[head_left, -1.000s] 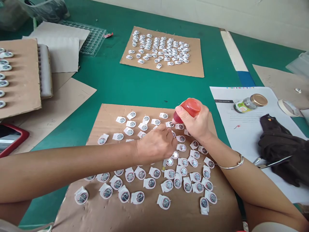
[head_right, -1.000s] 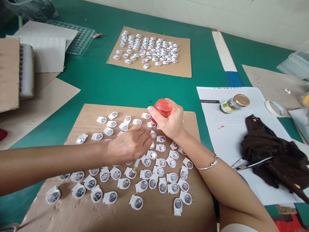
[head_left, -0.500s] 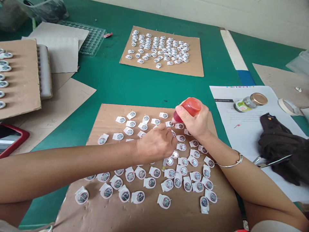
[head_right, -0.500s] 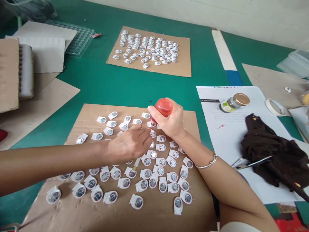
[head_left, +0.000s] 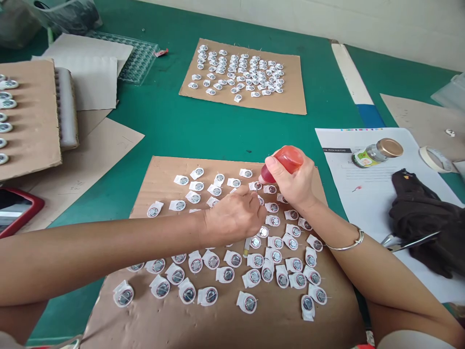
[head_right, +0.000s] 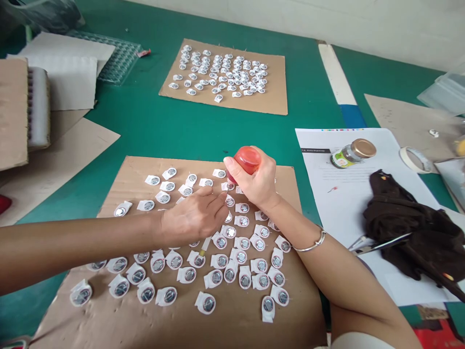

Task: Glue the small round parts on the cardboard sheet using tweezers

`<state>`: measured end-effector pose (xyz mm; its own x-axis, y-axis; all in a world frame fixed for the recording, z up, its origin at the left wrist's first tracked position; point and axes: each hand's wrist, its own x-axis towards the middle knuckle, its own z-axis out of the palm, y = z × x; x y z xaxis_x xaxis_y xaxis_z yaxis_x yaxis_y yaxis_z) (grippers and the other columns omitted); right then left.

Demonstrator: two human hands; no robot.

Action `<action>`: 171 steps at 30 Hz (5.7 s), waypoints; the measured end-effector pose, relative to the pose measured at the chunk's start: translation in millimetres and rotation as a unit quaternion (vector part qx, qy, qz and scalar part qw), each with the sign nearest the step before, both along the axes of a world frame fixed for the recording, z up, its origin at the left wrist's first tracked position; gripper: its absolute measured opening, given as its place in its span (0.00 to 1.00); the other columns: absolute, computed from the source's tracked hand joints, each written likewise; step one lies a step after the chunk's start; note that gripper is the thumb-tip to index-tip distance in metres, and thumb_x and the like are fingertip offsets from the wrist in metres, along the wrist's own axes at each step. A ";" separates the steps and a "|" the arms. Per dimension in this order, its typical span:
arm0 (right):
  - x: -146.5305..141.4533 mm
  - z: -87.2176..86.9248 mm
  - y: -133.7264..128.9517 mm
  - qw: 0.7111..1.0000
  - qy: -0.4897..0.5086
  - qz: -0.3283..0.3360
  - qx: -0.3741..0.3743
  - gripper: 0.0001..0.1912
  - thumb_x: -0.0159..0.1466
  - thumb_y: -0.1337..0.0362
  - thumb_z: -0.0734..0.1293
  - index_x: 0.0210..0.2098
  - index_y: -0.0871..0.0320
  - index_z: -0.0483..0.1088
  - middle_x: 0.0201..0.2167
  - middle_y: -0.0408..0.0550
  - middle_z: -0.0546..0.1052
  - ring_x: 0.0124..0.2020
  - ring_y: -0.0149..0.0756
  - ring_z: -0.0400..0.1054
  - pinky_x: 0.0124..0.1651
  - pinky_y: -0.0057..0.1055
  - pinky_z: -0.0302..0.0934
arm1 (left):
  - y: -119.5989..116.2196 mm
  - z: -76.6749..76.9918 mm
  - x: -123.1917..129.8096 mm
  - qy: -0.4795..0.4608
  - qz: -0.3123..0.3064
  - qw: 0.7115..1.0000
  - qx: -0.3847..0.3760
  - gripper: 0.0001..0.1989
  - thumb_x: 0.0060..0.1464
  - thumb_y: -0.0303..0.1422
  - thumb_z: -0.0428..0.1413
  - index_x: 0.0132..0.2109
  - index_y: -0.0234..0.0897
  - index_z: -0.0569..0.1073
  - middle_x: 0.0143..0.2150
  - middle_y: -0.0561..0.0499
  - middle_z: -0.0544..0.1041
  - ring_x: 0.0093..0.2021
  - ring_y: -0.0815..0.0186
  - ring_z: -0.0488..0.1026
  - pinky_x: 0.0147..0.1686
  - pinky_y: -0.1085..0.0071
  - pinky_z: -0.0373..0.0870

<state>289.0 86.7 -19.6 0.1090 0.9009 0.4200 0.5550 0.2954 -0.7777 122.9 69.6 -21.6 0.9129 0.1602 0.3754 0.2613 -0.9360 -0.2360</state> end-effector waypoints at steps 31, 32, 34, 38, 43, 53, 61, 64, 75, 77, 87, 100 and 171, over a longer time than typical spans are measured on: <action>6.3 -1.1 5.2 0.997 -0.044 -0.022 0.052 0.17 0.59 0.52 0.64 0.21 0.57 0.62 0.20 0.43 0.67 0.23 0.30 0.61 0.31 0.33 0.59 | 6.8 4.0 -4.1 0.026 -0.007 0.998 -0.058 0.12 0.50 0.17 0.43 0.26 0.34 0.62 0.22 0.51 0.69 0.24 0.68 0.64 0.27 0.68 0.59; 6.7 -1.1 5.2 0.997 -0.050 -0.024 0.053 0.17 0.59 0.51 0.64 0.21 0.57 0.62 0.20 0.44 0.67 0.23 0.31 0.61 0.31 0.33 0.59 | 7.6 4.4 -4.8 0.027 -0.006 0.997 -0.067 0.12 0.50 0.17 0.43 0.26 0.35 0.62 0.23 0.51 0.69 0.24 0.68 0.64 0.28 0.67 0.60; 7.5 -1.1 5.4 0.996 -0.061 -0.027 0.057 0.18 0.58 0.50 0.64 0.22 0.57 0.62 0.20 0.44 0.67 0.24 0.31 0.60 0.30 0.33 0.59 | 9.2 5.8 -5.7 0.031 0.000 0.996 -0.080 0.11 0.50 0.17 0.43 0.26 0.35 0.62 0.23 0.51 0.68 0.25 0.68 0.63 0.29 0.67 0.60; 8.1 -0.1 5.6 0.994 -0.076 -0.021 0.073 0.19 0.59 0.50 0.63 0.20 0.57 0.58 0.19 0.43 0.64 0.22 0.29 0.57 0.29 0.32 0.57 | 12.4 10.0 -6.3 0.027 -0.002 0.995 -0.093 0.11 0.50 0.18 0.44 0.25 0.35 0.63 0.23 0.51 0.67 0.23 0.68 0.62 0.28 0.67 0.59; 7.3 1.7 4.2 0.992 -0.087 -0.004 0.095 0.18 0.59 0.52 0.64 0.21 0.57 0.57 0.20 0.43 0.65 0.23 0.29 0.57 0.30 0.32 0.58 | 16.0 13.6 -6.0 0.002 -0.011 0.988 -0.151 0.09 0.49 0.20 0.44 0.25 0.34 0.64 0.23 0.51 0.66 0.23 0.69 0.61 0.26 0.67 0.60; 8.0 18.1 5.8 0.997 -0.047 -0.013 0.056 0.18 0.57 0.53 0.66 0.21 0.57 0.59 0.20 0.42 0.66 0.24 0.28 0.62 0.33 0.30 0.63 | 33.5 22.2 -10.4 -0.020 -0.008 0.943 -0.332 0.08 0.49 0.21 0.47 0.30 0.32 0.69 0.24 0.52 0.71 0.26 0.70 0.67 0.29 0.70 0.64; 28.4 37.6 -18.3 0.996 0.082 -0.030 -0.013 0.18 0.56 0.50 0.66 0.35 0.58 0.64 0.26 0.40 0.70 0.26 0.26 0.67 0.28 0.24 0.63 | 40.5 22.9 -12.4 -0.063 0.001 0.922 -0.382 0.07 0.49 0.22 0.51 0.36 0.31 0.73 0.29 0.50 0.75 0.27 0.71 0.70 0.26 0.74 0.64; 31.2 17.9 -31.6 0.995 0.054 -0.088 0.009 0.17 0.56 0.50 0.67 0.33 0.58 0.67 0.27 0.42 0.71 0.28 0.29 0.67 0.32 0.30 0.65 | 40.7 22.5 -13.4 -0.060 0.010 0.917 -0.395 0.07 0.50 0.23 0.51 0.35 0.31 0.73 0.29 0.51 0.75 0.28 0.71 0.70 0.27 0.74 0.64; 29.0 -8.2 -40.0 0.990 0.010 -0.140 -0.002 0.16 0.55 0.51 0.67 0.31 0.59 0.70 0.30 0.48 0.72 0.32 0.34 0.67 0.36 0.34 0.66 | 45.4 21.7 -14.2 -0.070 0.048 0.885 -0.457 0.05 0.52 0.25 0.52 0.32 0.32 0.73 0.29 0.51 0.76 0.27 0.73 0.70 0.25 0.77 0.63; 28.2 -7.6 -39.9 0.990 0.003 -0.142 0.003 0.16 0.55 0.51 0.67 0.30 0.59 0.70 0.30 0.48 0.72 0.33 0.35 0.67 0.37 0.34 0.66 | 45.5 20.8 -15.1 -0.072 0.048 0.883 -0.460 0.05 0.52 0.25 0.53 0.32 0.32 0.73 0.30 0.51 0.76 0.29 0.72 0.71 0.26 0.76 0.64; 25.6 -7.4 -39.1 0.995 0.028 -0.097 -0.002 0.12 0.56 0.54 0.68 0.31 0.58 0.70 0.27 0.46 0.73 0.30 0.33 0.69 0.39 0.35 0.67 | 47.3 22.1 -16.3 -0.067 0.039 0.878 -0.472 0.05 0.52 0.25 0.53 0.33 0.32 0.73 0.30 0.50 0.76 0.30 0.71 0.72 0.28 0.75 0.66; 23.4 -6.1 -38.4 0.995 0.014 -0.097 -0.004 0.12 0.54 0.55 0.69 0.31 0.58 0.70 0.26 0.44 0.73 0.28 0.32 0.69 0.36 0.33 0.66 | 47.9 21.2 -17.4 -0.065 0.028 0.876 -0.477 0.05 0.53 0.26 0.52 0.34 0.31 0.73 0.30 0.50 0.76 0.30 0.71 0.71 0.27 0.74 0.65; 16.5 3.1 -44.4 0.994 -0.083 -0.041 0.057 0.08 0.56 0.59 0.67 0.30 0.56 0.68 0.30 0.46 0.74 0.34 0.35 0.68 0.39 0.36 0.66 | 47.6 17.9 -16.9 -0.103 0.020 0.881 -0.462 0.05 0.49 0.22 0.52 0.30 0.32 0.72 0.25 0.53 0.73 0.23 0.74 0.67 0.22 0.77 0.61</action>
